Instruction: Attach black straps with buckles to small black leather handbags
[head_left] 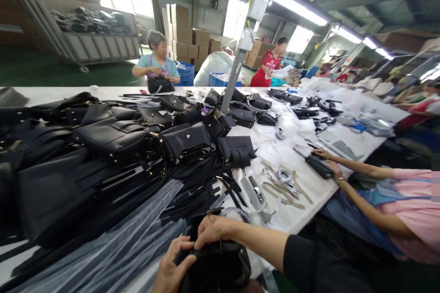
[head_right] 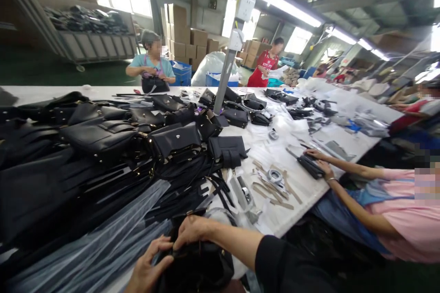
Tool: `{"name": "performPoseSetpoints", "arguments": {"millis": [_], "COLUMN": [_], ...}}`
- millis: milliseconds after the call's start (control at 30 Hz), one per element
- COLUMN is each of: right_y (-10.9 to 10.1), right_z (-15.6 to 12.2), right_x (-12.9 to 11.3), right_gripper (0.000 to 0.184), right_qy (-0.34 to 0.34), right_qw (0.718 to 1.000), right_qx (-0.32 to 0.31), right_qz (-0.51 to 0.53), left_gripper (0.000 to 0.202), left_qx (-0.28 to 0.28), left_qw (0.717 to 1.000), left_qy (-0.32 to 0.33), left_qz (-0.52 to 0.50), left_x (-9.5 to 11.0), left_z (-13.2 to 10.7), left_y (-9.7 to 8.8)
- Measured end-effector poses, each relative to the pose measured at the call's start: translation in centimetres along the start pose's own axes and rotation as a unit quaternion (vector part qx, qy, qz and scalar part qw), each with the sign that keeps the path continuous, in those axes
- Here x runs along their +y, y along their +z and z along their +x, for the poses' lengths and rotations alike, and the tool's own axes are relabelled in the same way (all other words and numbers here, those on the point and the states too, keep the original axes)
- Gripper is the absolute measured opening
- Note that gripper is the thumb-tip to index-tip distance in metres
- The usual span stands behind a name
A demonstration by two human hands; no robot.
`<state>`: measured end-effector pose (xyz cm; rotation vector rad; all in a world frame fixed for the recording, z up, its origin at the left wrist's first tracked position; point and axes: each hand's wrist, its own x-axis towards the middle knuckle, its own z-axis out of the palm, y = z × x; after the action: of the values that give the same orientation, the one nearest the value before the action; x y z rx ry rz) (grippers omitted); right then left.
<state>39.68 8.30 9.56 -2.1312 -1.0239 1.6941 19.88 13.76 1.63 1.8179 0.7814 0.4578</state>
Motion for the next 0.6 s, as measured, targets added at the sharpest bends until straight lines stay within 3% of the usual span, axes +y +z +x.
{"name": "performPoseSetpoints", "arguments": {"millis": [333,600], "right_y": [1.0,2.8], "right_z": [-0.2,0.5], "right_x": [0.3,1.4], "right_gripper": [0.021,0.022], "right_qy": [0.006,-0.025], "right_qw": [0.995,0.984], "right_qx": [0.02,0.027], "right_qz": [0.098,0.173], "left_gripper": [0.04,0.033], "left_qx": [-0.002,-0.014], "left_qw": [0.999,0.999], "left_qy": [-0.008,0.034], "left_qz": [0.034,0.04], "left_x": [0.6,0.4], "left_z": [-0.1,0.6], "left_y": [0.2,0.3]}}
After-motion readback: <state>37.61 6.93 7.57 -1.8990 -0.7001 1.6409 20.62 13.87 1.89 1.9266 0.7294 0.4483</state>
